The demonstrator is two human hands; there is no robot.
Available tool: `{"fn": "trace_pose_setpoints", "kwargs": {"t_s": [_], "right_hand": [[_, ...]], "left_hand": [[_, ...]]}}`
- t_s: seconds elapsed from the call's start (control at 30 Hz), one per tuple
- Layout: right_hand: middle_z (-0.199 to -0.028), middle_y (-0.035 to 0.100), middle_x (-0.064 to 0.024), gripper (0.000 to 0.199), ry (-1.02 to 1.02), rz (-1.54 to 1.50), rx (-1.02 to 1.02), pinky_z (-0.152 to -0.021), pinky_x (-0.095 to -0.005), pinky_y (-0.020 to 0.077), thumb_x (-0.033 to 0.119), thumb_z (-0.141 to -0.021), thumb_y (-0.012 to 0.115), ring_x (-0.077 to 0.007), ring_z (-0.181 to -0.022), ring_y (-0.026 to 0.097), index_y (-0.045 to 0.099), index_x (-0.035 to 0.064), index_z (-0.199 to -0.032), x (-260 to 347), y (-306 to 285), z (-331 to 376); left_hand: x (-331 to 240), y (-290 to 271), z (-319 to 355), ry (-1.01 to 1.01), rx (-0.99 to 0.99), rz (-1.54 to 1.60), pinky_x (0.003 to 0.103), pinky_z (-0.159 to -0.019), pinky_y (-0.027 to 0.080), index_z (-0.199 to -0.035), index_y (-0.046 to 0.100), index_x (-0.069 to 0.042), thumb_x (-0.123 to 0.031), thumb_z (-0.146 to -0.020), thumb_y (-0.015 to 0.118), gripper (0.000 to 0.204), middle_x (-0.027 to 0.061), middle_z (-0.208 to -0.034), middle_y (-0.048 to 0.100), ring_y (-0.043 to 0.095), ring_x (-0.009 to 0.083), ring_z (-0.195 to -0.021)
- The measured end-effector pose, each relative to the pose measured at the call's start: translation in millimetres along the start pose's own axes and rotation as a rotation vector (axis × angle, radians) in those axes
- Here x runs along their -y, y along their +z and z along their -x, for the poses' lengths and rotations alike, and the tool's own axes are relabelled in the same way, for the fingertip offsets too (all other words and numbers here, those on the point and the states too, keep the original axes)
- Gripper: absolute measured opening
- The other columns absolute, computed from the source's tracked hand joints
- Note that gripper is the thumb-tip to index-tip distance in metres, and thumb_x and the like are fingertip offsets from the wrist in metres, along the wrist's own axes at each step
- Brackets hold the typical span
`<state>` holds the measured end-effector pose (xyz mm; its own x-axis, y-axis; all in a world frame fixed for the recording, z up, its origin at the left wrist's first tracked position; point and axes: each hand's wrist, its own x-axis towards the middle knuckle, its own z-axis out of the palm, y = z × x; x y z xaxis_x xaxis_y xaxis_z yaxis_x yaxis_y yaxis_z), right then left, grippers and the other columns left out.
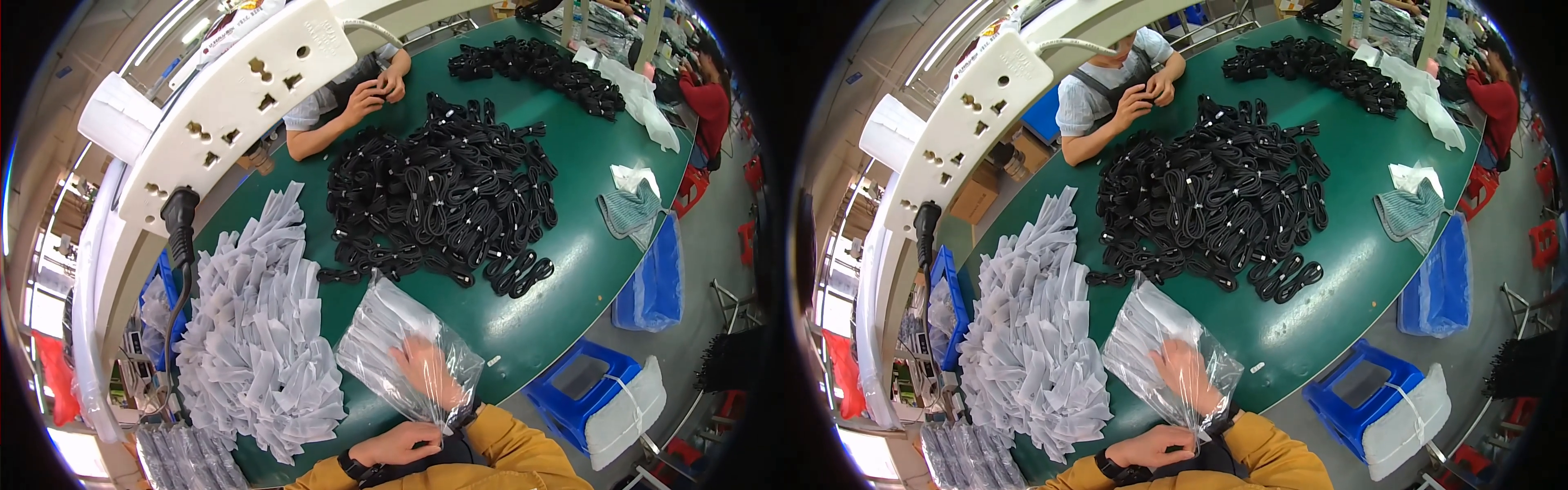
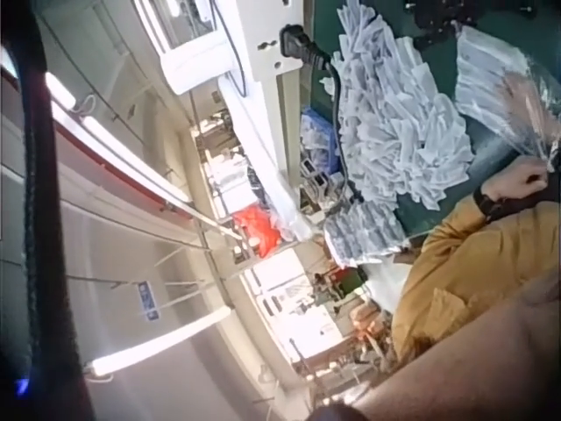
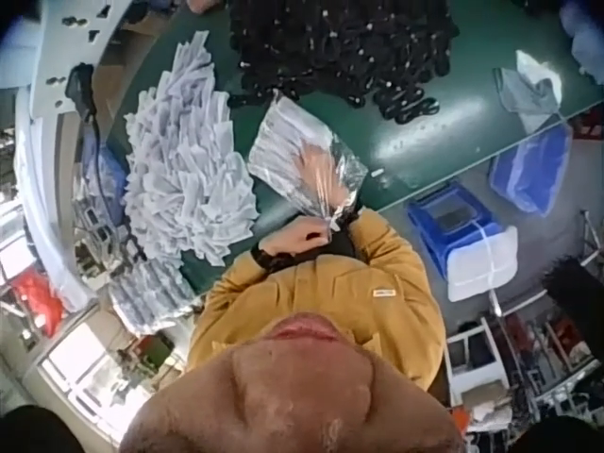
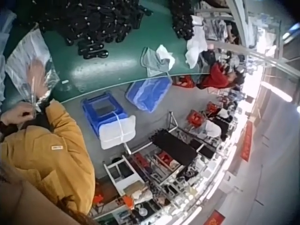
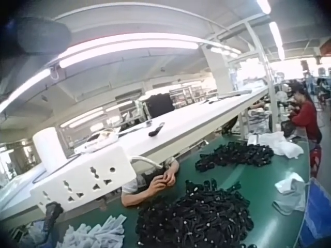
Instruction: The person gathers white-wrapped items by hand, places them into a clear plastic bag, and sets the filled bag aside before repeating the process with a new bag.
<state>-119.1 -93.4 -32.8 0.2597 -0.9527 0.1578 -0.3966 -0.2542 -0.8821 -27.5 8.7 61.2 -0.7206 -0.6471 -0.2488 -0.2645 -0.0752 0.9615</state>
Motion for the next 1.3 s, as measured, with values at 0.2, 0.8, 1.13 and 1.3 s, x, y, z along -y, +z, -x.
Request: {"fn": "trace_pose_setpoints", "kwargs": {"t_s": [0.2, 0.8, 1.13, 1.3], "right_hand": [[-0.078, 0.057, -0.0175, 0.027, -0.119, 0.163, 0.113, -0.054, -0.0454, 0.0481, 0.027, -0.087, 0.065, -0.0363, -0.065, 0.060, 0.052, 0.0033, -0.090, -11.5, 8.5, -0.4], [-0.095, 0.059, -0.0161, 0.018, 0.009, 0.323, -0.011, -0.063, -0.0449, 0.0498, 0.013, -0.084, 0.064, -0.0386, -0.076, 0.061, 0.058, 0.0056, -0.100, -37.3, -127.3, 62.2], [-0.084, 0.061, -0.0086, 0.008, -0.008, 0.383, -0.265, -0.063, -0.0299, 0.0468, 0.007, -0.088, 0.064, -0.0194, -0.071, 0.058, 0.064, 0.0037, -0.095, 45.3, -170.8, 51.8], [-0.085, 0.062, -0.0099, 0.013, -0.328, 0.025, 0.352, -0.063, -0.0285, 0.0481, 0.003, -0.083, 0.069, -0.0197, -0.070, 0.060, 0.066, 0.0034, -0.095, 122.4, -33.5, 61.0]], "left_hand": [[-1.5, 1.4, -2.2, 0.030, -0.064, 0.047, 0.035, -0.069, 0.043, -0.083, 0.051, 0.000, -0.011, -0.091, 0.059, 0.015, 0.0114, -0.078, 0.050, 0.051, 0.0288, -0.073], [4.6, 16.4, 13.2, -0.035, -0.288, -0.199, 0.037, -0.069, 0.046, -0.084, 0.058, -0.003, -0.014, -0.088, 0.062, 0.012, 0.0110, -0.080, 0.056, 0.055, 0.0296, -0.078], [65.1, 56.8, 138.9, -0.366, -0.866, -0.096, 0.032, -0.064, 0.048, -0.087, 0.059, -0.002, -0.011, -0.088, 0.063, 0.010, 0.0110, -0.081, 0.060, 0.060, 0.0242, -0.069], [96.8, 89.9, 196.9, -0.409, -1.248, -0.238, 0.030, -0.062, 0.048, -0.088, 0.059, -0.002, -0.009, -0.088, 0.064, 0.009, 0.0098, -0.078, 0.060, 0.060, 0.0201, -0.067]]}}
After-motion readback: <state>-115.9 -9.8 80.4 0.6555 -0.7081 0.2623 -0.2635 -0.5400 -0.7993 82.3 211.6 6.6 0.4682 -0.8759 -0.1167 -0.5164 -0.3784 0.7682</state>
